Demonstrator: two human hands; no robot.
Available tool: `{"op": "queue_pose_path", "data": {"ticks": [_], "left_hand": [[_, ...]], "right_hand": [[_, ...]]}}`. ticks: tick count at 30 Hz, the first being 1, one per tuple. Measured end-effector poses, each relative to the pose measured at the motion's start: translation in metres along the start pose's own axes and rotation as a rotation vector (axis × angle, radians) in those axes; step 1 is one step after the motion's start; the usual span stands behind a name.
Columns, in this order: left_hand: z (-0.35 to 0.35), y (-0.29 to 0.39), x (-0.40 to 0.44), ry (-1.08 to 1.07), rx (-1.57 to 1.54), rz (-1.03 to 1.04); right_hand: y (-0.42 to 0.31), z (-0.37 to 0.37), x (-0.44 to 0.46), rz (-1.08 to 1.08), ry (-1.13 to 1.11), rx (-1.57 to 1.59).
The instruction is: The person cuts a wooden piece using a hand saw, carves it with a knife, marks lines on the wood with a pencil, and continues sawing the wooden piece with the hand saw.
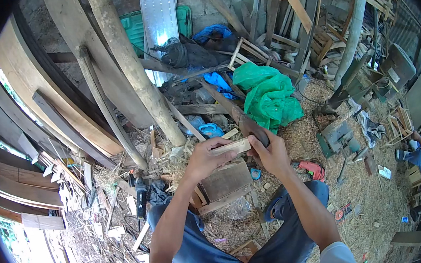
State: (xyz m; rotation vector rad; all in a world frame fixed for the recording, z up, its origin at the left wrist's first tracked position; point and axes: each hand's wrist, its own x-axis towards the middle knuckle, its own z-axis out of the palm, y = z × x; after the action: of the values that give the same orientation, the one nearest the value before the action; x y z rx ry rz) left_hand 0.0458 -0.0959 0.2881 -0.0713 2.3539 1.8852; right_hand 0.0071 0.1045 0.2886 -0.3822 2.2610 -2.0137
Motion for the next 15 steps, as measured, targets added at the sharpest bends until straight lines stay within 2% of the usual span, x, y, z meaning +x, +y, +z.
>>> {"op": "queue_pose_path", "data": {"ticks": [2,3,5,8,10,14,15], "left_hand": [[0.0,-0.004,0.003,0.017,0.023,0.127],[-0.001,-0.001,0.002,0.027,0.024,0.126],[0.0,0.007,0.002,0.032,-0.244,0.065],[-0.001,-0.008,0.007,0.14,-0.337,0.094],[-0.004,-0.01,0.01,0.156,-0.432,0.082],[-0.003,-0.019,0.015,0.143,-0.603,0.137],[0.0,-0.016,0.015,0.175,-0.649,0.141]], "right_hand": [[0.006,0.002,0.003,0.0,-0.01,0.07],[0.006,0.0,0.005,-0.007,-0.022,0.064],[0.005,0.001,0.008,-0.021,-0.042,0.062],[0.001,0.003,0.007,0.084,-0.019,0.067],[0.008,0.008,0.006,-0.031,0.01,-0.073],[0.017,0.017,0.003,-0.044,-0.022,0.01],[0.021,0.02,0.003,-0.124,0.002,0.004]]}}
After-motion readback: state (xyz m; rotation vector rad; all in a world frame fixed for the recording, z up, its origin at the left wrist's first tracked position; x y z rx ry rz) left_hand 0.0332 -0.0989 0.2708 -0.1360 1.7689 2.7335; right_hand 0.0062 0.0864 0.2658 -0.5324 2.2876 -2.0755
